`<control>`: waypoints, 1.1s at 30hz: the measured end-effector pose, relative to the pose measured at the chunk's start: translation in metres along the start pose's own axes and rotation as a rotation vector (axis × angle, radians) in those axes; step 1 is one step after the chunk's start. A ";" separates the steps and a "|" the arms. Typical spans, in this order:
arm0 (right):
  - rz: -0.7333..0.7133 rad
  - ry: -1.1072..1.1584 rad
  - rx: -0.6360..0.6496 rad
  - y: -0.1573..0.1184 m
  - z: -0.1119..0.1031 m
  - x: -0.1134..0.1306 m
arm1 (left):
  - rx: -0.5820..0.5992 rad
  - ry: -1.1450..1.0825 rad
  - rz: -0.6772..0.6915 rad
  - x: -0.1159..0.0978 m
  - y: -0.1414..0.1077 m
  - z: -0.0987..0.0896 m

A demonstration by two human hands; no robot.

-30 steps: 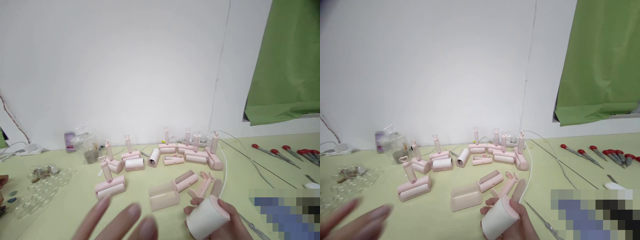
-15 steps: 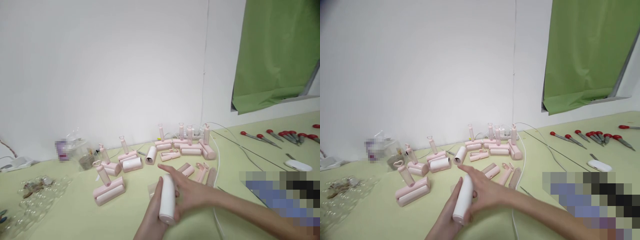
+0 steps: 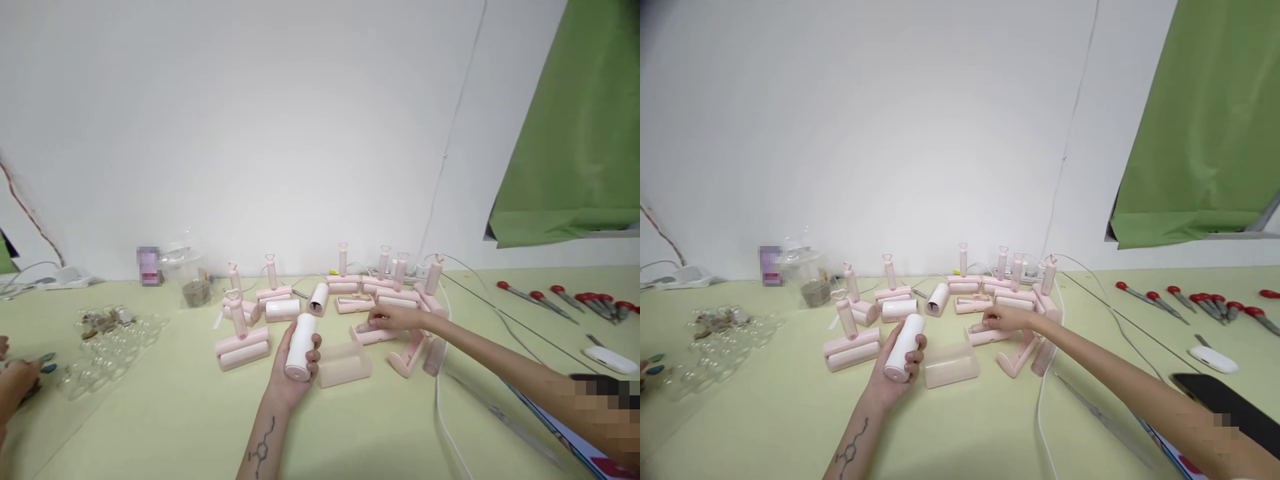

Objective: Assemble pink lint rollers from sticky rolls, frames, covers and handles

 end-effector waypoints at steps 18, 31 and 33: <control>0.136 0.023 -0.259 0.003 -0.001 0.003 | -0.065 0.010 0.015 0.004 0.001 -0.002; 0.162 -0.150 -0.440 -0.009 -0.016 0.039 | -0.215 0.027 0.292 -0.009 -0.006 -0.006; 0.227 -0.208 -0.443 -0.015 -0.016 0.024 | -0.229 0.035 0.291 -0.009 -0.005 -0.006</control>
Point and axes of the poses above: each hand's wrist, its own y-axis towards the middle knuckle, its own z-axis out of the palm, x = y × z, the point moved 6 cm from there along y, towards the middle knuckle, and after that the axes turned 15 degrees about -z, right-handed, at the moved point
